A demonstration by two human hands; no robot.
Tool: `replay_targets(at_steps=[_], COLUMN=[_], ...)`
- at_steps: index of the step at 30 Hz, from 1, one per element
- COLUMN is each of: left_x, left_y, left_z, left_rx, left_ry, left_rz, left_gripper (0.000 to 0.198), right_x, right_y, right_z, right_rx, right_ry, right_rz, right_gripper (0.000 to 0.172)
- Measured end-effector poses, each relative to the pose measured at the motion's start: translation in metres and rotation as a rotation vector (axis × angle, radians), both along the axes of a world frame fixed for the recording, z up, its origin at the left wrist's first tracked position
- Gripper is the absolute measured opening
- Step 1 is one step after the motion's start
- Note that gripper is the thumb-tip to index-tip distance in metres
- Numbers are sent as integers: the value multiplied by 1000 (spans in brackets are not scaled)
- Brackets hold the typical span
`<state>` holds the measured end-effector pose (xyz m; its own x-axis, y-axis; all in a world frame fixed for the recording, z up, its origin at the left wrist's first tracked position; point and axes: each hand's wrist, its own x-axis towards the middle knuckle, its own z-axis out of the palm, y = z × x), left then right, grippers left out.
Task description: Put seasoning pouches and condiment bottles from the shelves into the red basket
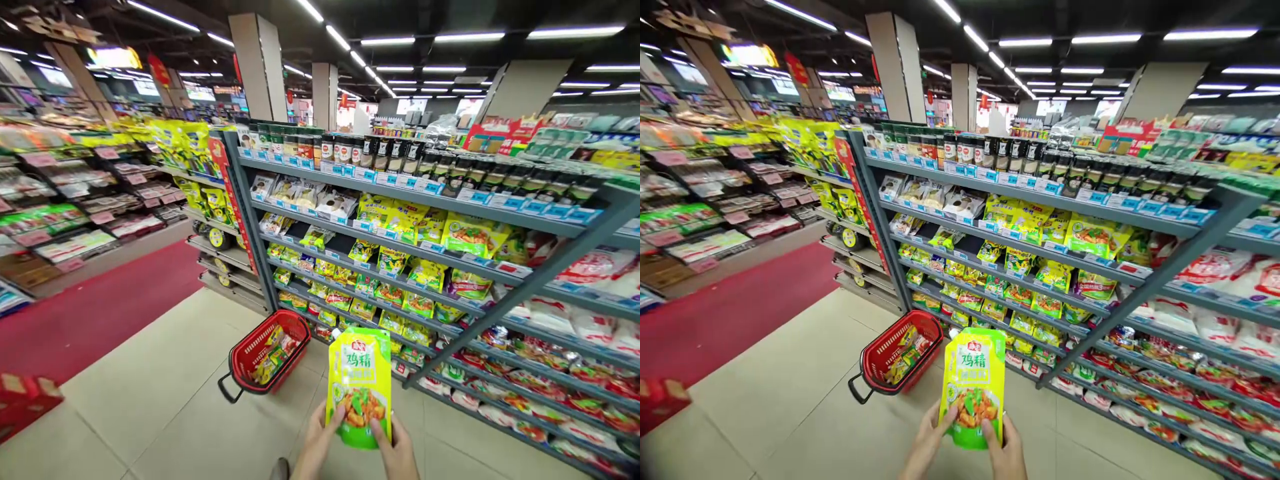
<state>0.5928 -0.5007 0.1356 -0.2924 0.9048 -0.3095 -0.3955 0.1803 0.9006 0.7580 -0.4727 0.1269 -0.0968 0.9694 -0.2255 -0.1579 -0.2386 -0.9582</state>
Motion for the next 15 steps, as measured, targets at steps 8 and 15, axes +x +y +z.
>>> replay_targets(at_steps=[8, 15], left_x=[-101, -227], left_y=[-22, -47], left_z=[23, 97], left_rx=[108, 209], left_ry=[63, 490], left_rz=[-380, -96], left_gripper=[62, 55], right_x=[-78, -123], right_y=[-55, -83], right_z=[32, 48], right_rx=[-7, 60], right_ry=[48, 52], right_rz=[-82, -397], right_gripper=[57, 55])
